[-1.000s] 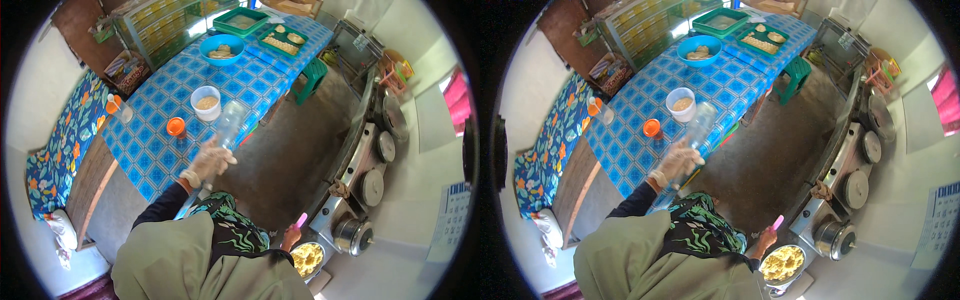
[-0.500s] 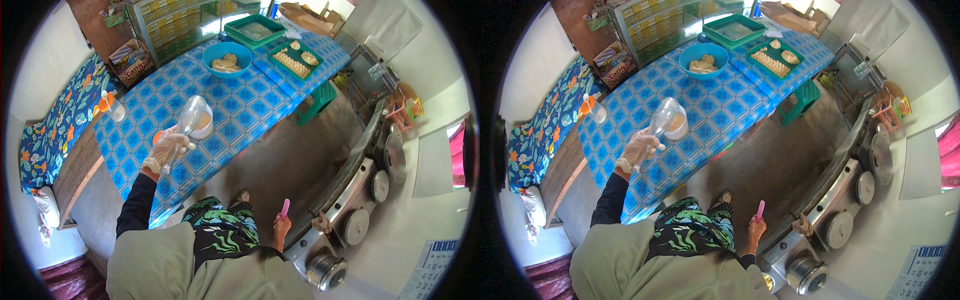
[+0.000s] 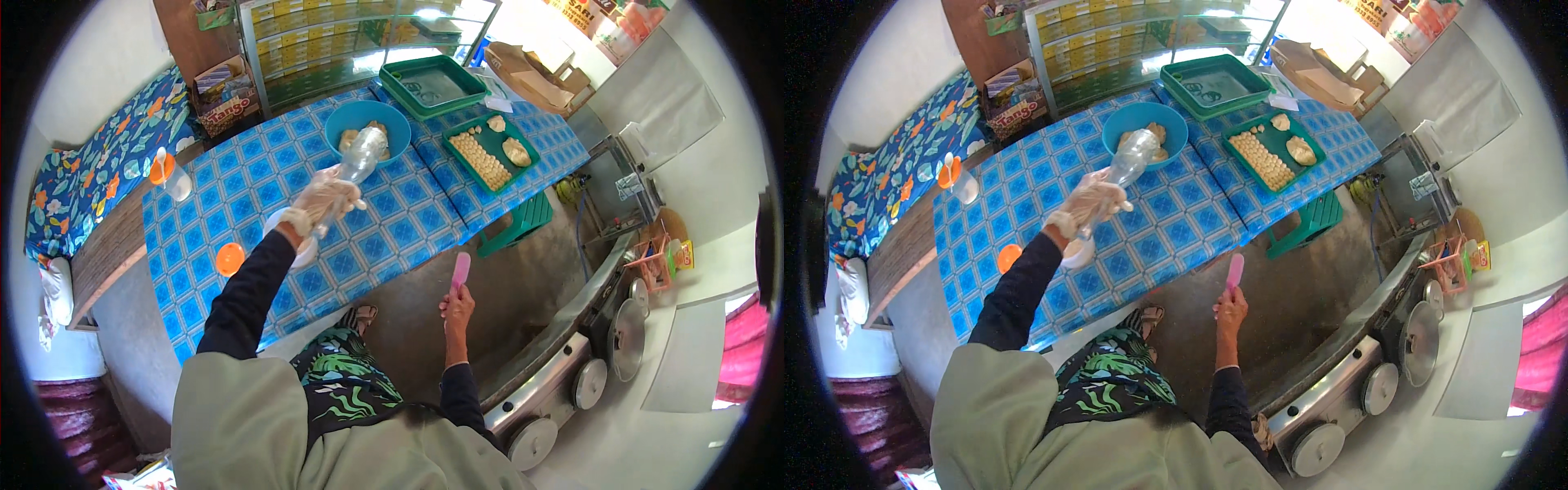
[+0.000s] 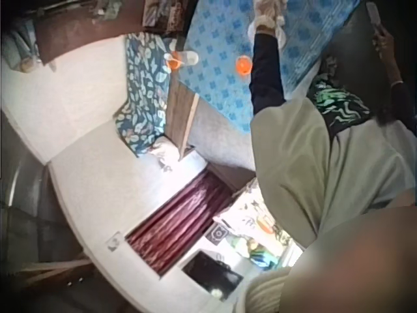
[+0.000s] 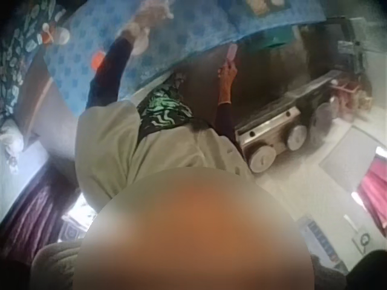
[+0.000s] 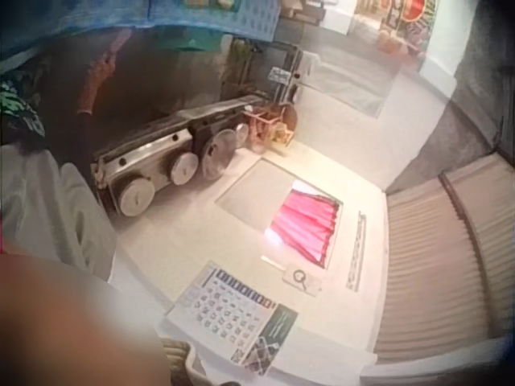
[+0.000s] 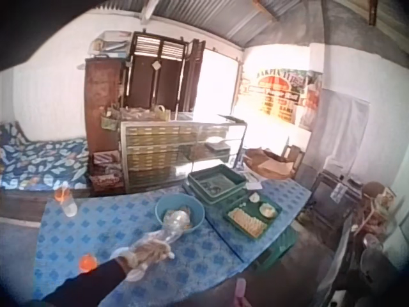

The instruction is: The person mixes and presses a yellow dough-like mixture in a large metal bowl by hand using a plastic spatula, then picks up the bowl and carries it to a table.

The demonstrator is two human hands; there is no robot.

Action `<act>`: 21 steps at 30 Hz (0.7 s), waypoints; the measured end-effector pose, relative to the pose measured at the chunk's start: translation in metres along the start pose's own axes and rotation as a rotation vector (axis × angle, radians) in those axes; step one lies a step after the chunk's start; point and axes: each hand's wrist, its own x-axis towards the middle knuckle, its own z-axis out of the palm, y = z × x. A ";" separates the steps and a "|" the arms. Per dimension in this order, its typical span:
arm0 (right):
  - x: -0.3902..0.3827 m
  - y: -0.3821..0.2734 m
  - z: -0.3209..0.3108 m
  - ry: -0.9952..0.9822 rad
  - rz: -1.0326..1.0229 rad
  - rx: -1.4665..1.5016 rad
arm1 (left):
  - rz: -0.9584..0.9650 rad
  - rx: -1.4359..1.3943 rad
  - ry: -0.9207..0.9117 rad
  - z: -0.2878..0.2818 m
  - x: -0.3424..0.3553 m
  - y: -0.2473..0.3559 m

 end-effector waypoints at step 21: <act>0.165 -0.173 0.208 -0.478 -0.024 0.367 | -0.112 0.453 0.023 -0.089 0.153 -0.017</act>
